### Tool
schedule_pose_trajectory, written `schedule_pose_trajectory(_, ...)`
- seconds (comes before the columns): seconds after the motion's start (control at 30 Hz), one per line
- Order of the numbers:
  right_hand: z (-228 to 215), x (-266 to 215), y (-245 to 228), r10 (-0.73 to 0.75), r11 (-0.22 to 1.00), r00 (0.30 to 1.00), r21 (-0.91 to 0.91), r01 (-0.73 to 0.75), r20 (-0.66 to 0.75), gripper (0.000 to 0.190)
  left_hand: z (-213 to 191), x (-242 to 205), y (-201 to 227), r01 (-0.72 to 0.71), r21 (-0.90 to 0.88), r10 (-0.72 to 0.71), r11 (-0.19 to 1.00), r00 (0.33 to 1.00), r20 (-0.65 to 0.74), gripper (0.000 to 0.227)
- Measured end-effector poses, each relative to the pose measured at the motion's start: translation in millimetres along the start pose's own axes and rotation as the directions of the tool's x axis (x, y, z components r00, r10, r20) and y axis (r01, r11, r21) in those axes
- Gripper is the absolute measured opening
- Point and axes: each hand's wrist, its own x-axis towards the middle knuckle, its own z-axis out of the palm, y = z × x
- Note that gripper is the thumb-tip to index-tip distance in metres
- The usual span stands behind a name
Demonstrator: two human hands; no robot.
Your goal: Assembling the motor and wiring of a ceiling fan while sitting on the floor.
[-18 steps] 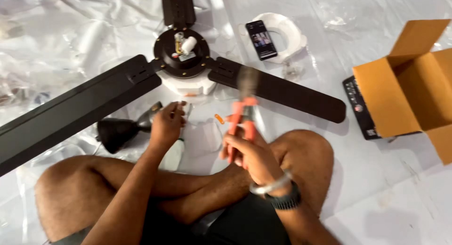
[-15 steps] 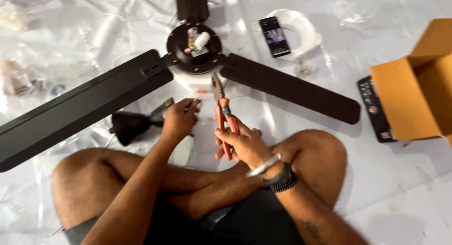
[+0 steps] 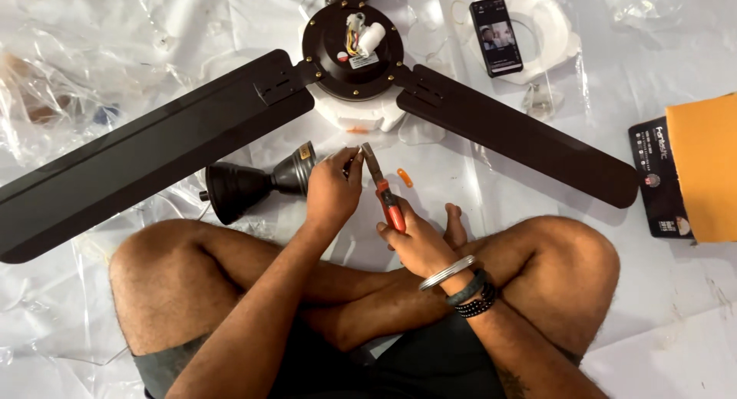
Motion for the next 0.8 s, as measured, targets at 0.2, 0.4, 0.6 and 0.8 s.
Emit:
schedule_pose_trajectory(0.2, -2.7, -1.1, -5.7, 0.014, 0.999, 1.000, -0.044, -0.014, 0.004, 0.061, 3.6, -4.1, 3.8, 0.014, 0.030, -0.011, 0.999, 0.996, -0.093, 0.017)
schedule_pose_trajectory(0.4, -4.4, -5.2, -7.0, 0.030, 0.996, 0.999, -0.081, -0.032, -0.029, 0.059, 5.1, -4.3, 4.4, 0.032, -0.007, -0.033, 0.999, 0.990, -0.136, 0.017)
schedule_pose_trajectory(0.6, -4.6, -6.1, -0.8, 0.007, 0.990, 1.000, -0.140, -0.009, -0.017, 0.057, 2.9, -7.3, 7.6, 0.031, 0.058, -0.026, 0.998, 0.997, -0.078, 0.019)
schedule_pose_trajectory(0.8, -3.3, -7.3, 0.3, -0.020, 0.982, 0.998, -0.188, 0.009, -0.060, 0.060, 4.0, -9.5, 3.2, -0.025, 0.087, 0.032, 0.996, 0.996, -0.087, 0.021)
